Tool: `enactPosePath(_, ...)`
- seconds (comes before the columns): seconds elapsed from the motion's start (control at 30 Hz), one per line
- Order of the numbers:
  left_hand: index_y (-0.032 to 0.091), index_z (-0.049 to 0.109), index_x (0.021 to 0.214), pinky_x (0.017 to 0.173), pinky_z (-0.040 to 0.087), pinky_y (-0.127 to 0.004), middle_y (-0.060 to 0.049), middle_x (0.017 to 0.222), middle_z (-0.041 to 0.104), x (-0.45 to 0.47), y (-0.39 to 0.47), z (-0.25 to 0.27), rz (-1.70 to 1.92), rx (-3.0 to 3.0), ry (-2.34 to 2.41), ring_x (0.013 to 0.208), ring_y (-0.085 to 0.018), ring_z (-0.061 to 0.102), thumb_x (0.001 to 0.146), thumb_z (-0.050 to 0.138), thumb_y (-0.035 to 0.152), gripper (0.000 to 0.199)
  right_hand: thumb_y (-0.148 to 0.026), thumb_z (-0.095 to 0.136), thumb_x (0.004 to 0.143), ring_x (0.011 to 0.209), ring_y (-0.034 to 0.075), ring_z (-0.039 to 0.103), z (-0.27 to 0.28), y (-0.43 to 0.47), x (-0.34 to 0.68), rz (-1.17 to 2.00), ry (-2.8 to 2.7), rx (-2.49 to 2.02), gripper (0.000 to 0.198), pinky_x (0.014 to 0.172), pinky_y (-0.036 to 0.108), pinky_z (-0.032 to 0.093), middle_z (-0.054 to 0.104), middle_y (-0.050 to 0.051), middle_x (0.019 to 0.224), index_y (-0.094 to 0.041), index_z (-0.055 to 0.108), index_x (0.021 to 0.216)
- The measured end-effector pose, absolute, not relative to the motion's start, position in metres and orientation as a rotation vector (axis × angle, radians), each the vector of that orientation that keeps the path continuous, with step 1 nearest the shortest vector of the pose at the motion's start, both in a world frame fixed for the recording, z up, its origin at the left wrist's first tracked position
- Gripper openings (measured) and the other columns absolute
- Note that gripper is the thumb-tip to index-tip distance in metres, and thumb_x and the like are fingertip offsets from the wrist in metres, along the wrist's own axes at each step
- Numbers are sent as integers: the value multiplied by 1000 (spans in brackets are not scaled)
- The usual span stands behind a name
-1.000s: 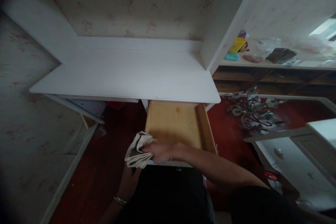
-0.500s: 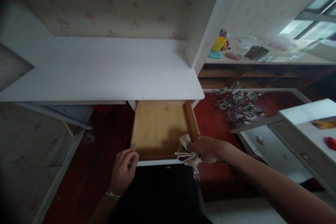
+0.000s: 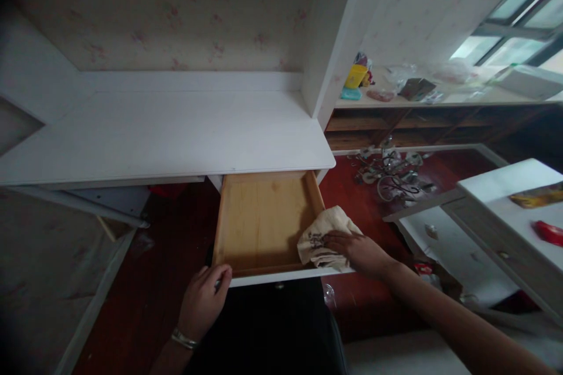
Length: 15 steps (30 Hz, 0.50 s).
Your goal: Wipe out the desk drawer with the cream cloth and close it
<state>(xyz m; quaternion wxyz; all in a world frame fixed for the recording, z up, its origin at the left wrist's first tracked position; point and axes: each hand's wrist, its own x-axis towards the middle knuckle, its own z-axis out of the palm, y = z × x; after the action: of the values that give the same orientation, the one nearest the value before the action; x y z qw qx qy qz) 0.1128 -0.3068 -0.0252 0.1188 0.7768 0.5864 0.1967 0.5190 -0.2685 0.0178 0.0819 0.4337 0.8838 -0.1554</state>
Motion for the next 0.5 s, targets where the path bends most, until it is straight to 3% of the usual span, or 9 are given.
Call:
enactPosePath(0.17, 24, 62, 87, 76, 41, -32, -1, 84, 69, 115, -309, -27, 613, 2265, 1755, 77, -17, 59, 89, 46, 29, 17, 2, 38, 76, 133, 16, 33, -15, -227, 531, -392, 2708, 1269, 63, 104, 39, 36, 47, 4, 139, -28, 50, 130)
enactPosePath(0.5, 23, 63, 81, 74, 40, -31, -1, 78, 67, 118, -311, -25, 607, 2283, 1832, 76, -17, 57, 89, 45, 29, 21, -8, 37, 86, 134, 27, 30, -31, -112, 499, 5, 2569, 1497, 51, 95, 48, 44, 38, 11, 144, -21, 44, 134)
